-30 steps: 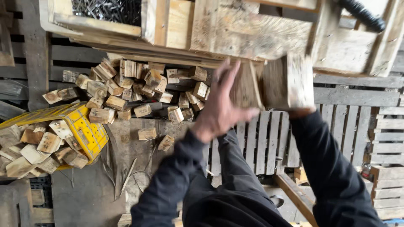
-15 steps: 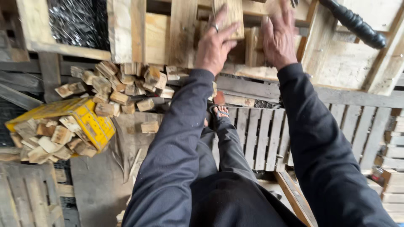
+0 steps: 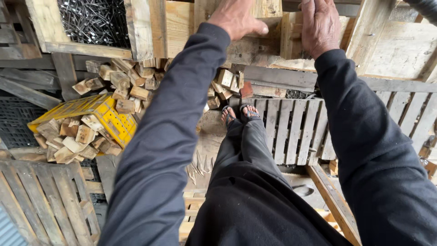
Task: The person assembles a wooden pallet by placing small wooden blocks into gaps and securing them with nails using a hammer. They repeatedly pick up blocks, position them, and hammer nails to fasten the pieces together.
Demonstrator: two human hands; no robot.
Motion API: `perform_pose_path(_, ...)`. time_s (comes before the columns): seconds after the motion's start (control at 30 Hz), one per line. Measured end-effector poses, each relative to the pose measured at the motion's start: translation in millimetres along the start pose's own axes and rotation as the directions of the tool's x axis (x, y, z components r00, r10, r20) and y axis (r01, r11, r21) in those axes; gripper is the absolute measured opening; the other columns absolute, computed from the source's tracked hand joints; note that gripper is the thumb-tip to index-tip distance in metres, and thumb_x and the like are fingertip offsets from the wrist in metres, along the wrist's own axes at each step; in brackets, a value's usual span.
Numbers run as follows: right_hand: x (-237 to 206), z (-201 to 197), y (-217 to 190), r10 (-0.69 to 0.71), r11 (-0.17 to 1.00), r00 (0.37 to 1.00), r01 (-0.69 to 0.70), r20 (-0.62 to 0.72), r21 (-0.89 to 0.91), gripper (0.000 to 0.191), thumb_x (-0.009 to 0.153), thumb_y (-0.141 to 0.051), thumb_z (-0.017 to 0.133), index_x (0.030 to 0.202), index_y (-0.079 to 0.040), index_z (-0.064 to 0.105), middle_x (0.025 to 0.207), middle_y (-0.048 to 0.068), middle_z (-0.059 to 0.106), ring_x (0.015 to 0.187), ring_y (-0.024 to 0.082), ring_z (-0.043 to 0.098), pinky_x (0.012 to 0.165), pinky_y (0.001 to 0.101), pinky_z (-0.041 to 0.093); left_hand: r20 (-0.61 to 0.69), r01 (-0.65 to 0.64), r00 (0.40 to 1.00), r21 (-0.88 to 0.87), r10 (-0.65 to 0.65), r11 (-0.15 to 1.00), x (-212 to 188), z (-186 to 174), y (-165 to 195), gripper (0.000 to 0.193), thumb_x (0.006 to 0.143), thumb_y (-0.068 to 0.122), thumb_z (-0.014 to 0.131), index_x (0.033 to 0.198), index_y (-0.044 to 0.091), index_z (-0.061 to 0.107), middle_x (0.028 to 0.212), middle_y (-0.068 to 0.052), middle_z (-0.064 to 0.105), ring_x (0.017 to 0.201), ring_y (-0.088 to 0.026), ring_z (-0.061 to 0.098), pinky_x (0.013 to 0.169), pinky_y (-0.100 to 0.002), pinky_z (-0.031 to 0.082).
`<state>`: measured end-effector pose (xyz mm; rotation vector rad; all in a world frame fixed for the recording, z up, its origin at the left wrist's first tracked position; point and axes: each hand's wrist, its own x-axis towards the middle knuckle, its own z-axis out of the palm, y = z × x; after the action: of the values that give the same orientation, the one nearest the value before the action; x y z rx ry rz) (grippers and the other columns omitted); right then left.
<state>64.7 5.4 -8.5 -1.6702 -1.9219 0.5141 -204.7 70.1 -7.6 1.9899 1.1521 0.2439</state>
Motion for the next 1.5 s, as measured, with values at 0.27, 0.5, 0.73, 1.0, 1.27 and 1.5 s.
perform_pose_path(0.27, 8, -7, -7, 0.029, 0.998, 0.999, -0.028, 0.038, -0.048, 0.041, 0.119, -0.032, 0.038, 0.117, -0.003, 0.066, 0.12, 0.02, 0.061, 0.109, 0.042, 0.059, 0.092, 0.0514, 0.047, 0.084, 0.198, 0.932, -0.934, -0.354, 0.299, -17, -23, 29, 0.078, 0.082, 0.06, 0.068, 0.129, -0.002, 0.063, 0.114, -0.023, 0.071, 0.091, -0.032, 0.078, 0.076, -0.04, 0.065)
perform_pose_path(0.5, 13, -12, -18, 0.145, 0.989, 0.984, -0.142, 0.106, -0.042, 0.05, 0.118, -0.043, 0.035, 0.108, -0.005, 0.066, 0.113, 0.018, 0.059, 0.106, 0.039, 0.06, 0.091, 0.0504, 0.047, 0.049, 0.002, 0.977, -0.975, -0.206, -0.223, -67, -10, 42, 0.103, 0.081, 0.073, 0.064, 0.144, -0.007, 0.046, 0.119, -0.029, 0.067, 0.1, -0.04, 0.073, 0.071, -0.038, 0.066)
perform_pose_path(0.73, 22, -5, -12, 0.082, 0.989, 0.989, -0.096, 0.123, 0.116, 0.047, 0.118, -0.038, 0.037, 0.11, -0.001, 0.065, 0.112, 0.021, 0.056, 0.102, 0.039, 0.059, 0.091, 0.0497, 0.048, 0.04, -0.145, 0.91, -0.901, -0.413, -0.408, -82, 0, 66, 0.104, 0.082, 0.074, 0.061, 0.148, -0.004, 0.044, 0.125, -0.028, 0.061, 0.106, -0.037, 0.066, 0.076, -0.037, 0.063)
perform_pose_path(1.0, 26, 11, 8, 0.061, 0.949, 0.987, -0.104, 0.151, 0.298, 0.036, 0.118, -0.03, 0.048, 0.108, 0.002, 0.061, 0.111, 0.02, 0.049, 0.102, 0.035, 0.052, 0.096, 0.0445, 0.045, 0.222, -0.013, 0.462, -0.966, -0.859, -0.256, -31, 55, 67, 0.108, 0.08, 0.091, 0.041, 0.137, 0.0, 0.054, 0.109, -0.024, 0.067, 0.079, -0.025, 0.058, 0.05, -0.037, 0.048)
perform_pose_path(1.27, 35, 17, 15, -0.05, 0.937, 0.984, -0.013, 0.17, 0.349, 0.036, 0.116, -0.032, 0.048, 0.11, 0.0, 0.065, 0.109, 0.018, 0.048, 0.102, 0.033, 0.051, 0.097, 0.045, 0.045, -0.473, 0.273, -0.099, -0.859, -0.875, 0.434, -41, 56, 53, 0.114, 0.082, 0.081, 0.052, 0.167, 0.017, 0.01, 0.172, -0.024, 0.017, 0.154, -0.04, 0.03, 0.117, -0.059, 0.035)
perform_pose_path(1.5, 40, 20, 21, -0.076, 0.95, 0.97, 0.001, 0.23, 0.311, 0.033, 0.117, -0.029, 0.048, 0.111, -0.001, 0.064, 0.108, 0.017, 0.048, 0.101, 0.032, 0.052, 0.095, 0.0445, 0.047, -0.663, 0.363, 0.447, -0.479, -0.601, 0.799, -66, 72, 44, 0.138, 0.064, 0.034, 0.101, 0.16, 0.013, 0.004, 0.157, -0.023, 0.03, 0.145, -0.038, 0.04, 0.124, -0.051, 0.036)
